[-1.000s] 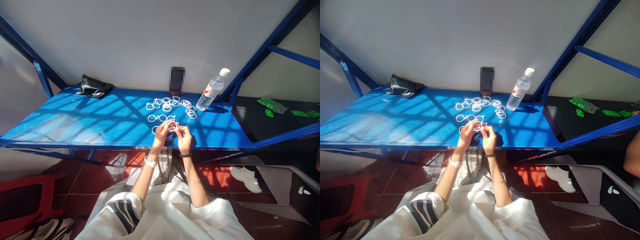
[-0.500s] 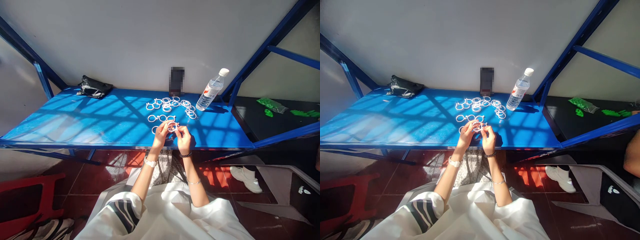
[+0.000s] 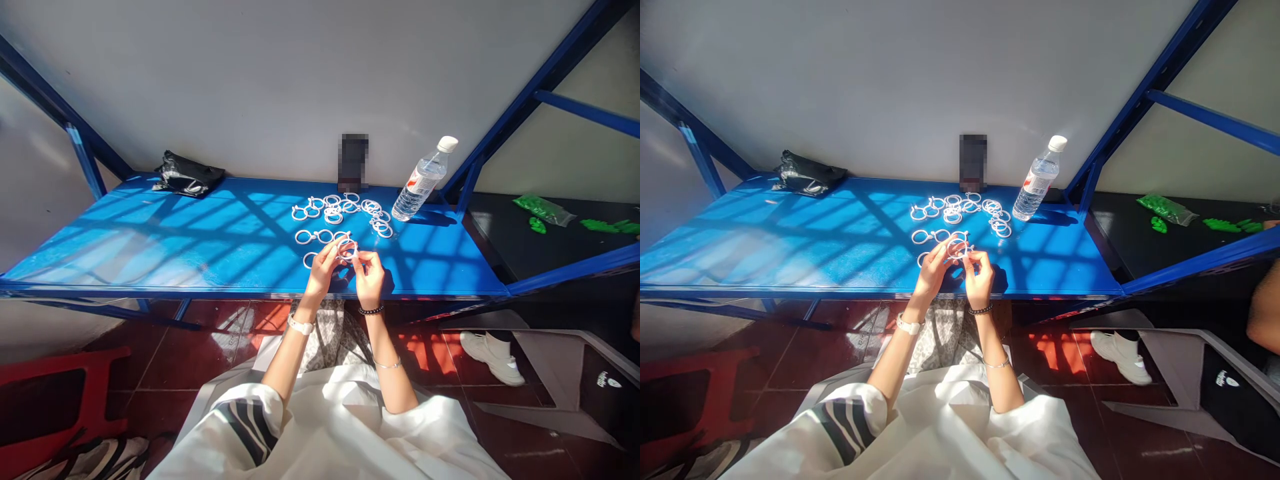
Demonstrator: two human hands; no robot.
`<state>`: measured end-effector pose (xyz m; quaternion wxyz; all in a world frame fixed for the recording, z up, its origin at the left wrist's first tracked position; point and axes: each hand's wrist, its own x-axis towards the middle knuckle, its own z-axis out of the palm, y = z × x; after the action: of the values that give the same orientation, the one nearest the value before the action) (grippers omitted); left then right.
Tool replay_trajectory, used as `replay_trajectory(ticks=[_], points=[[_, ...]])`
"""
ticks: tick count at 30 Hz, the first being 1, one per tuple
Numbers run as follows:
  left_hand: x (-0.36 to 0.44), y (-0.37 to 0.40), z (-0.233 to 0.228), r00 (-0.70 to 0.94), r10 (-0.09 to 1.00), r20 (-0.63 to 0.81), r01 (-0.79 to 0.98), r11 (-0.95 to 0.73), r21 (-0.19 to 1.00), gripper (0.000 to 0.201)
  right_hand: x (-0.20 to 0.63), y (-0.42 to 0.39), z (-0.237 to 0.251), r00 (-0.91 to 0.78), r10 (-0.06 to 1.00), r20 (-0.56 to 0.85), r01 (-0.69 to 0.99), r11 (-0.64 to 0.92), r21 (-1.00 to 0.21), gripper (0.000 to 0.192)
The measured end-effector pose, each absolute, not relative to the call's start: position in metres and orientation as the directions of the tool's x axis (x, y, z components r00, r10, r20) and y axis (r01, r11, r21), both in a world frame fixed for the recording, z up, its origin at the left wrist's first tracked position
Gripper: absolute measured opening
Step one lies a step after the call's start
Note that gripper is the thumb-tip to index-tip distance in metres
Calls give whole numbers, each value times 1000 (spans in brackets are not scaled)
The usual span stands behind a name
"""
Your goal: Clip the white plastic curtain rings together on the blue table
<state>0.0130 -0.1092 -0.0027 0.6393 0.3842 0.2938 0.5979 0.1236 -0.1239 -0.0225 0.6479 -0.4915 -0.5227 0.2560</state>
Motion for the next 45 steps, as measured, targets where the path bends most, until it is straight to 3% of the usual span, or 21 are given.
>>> replay_trajectory(ticks=[20,36,45], points=[[15,-108,-1,56,998,15,-546,18,838,30,121,-126,-18,353,880,317,106,299,-948,27],[14,-106,-10,65,989,135,-443,-93,892,27,122,-123,-20,295,905,307,150,274,-950,26],[15,-106,-10,68,987,145,-467,-97,879,32,122,-122,-20,272,929,250,43,248,-968,28]])
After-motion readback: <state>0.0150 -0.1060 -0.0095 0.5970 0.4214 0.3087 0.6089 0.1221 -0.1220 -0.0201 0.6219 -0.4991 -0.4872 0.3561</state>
